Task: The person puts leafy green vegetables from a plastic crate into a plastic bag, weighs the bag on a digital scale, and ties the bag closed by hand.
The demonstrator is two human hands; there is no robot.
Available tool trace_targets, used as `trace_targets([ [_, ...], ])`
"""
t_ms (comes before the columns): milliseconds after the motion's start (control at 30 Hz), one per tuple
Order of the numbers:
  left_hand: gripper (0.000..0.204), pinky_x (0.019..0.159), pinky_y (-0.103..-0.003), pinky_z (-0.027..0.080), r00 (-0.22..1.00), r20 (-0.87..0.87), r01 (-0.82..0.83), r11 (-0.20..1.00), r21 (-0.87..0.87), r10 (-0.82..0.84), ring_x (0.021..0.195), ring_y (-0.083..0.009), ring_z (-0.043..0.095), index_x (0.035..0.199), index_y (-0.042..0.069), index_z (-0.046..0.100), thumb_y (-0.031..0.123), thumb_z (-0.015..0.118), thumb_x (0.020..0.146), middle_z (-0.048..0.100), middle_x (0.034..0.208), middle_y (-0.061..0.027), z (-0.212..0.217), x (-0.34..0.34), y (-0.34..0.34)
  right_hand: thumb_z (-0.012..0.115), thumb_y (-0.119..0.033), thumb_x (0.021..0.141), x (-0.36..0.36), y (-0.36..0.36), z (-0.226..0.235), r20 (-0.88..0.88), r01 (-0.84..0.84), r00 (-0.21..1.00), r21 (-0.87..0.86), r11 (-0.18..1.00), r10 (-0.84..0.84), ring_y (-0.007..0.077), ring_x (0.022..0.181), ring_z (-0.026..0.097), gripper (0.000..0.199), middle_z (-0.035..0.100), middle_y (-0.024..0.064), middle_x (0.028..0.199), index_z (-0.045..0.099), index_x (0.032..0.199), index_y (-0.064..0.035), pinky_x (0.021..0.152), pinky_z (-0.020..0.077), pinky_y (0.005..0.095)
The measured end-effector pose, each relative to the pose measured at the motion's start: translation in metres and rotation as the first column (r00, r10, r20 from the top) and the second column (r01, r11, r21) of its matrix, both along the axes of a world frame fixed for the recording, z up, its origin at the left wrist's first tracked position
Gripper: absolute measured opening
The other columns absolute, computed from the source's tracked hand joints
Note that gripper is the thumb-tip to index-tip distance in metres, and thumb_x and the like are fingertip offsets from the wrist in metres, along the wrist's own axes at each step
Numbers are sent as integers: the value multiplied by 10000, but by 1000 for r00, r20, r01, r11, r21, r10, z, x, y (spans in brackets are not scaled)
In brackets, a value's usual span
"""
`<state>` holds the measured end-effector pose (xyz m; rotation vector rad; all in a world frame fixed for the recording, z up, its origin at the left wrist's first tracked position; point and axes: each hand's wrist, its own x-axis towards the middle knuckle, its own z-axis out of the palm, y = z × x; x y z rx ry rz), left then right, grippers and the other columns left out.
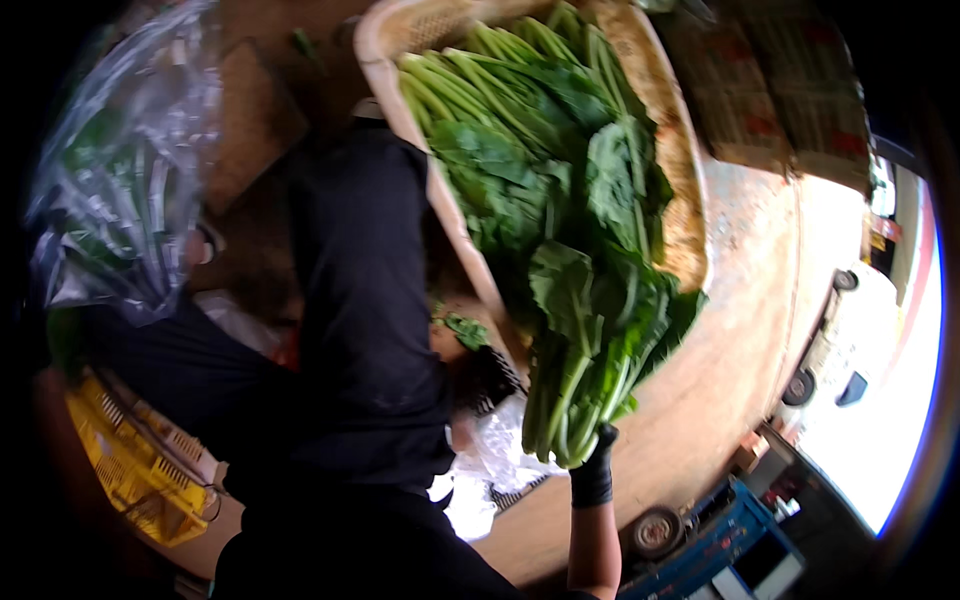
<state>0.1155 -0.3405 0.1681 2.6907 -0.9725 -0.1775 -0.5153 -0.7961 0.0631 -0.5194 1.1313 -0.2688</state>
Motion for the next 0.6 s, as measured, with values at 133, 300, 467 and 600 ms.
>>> trace_targets([
  [133,362,802,-323,463,867,-400,-439,836,-329,298,905,-219,584,1120,-21,542,246,531,875,586,1025,-121,46,9,-38,613,-426,757,76,62,-5,-80,-26,997,-459,888,-13,329,1153,463,655,499,123,1253,432,1276,-70,976,366,463],
  [300,271,751,-265,490,698,-706,-600,635,-486,119,855,-129,605,1087,38,585,183,531,865,619,966,-39,112,11,-79,671,-405,727,149,47,-7,-213,-218,976,-930,297,49,329,1167,453,721,491,133,1259,397,1298,-61,995,333,467],
  [467,309,783,-274,500,613,-763,-581,539,-610,-204,876,-136,612,1140,-1,557,177,486,897,617,1044,-69,189,-24,-88,639,-442,734,313,75,65,123,62,867,-988,141,483,325,1162,456,728,476,140,1270,395,1298,-51,981,338,469],
  [600,246,654,-271,525,613,-737,-607,426,-670,-286,722,-135,627,1030,15,587,207,529,887,636,863,-53,189,-30,-91,614,-471,740,445,103,127,28,322,699,-905,-279,714,322,1158,458,736,465,145,1279,394,1298,-44,971,341,471],
])
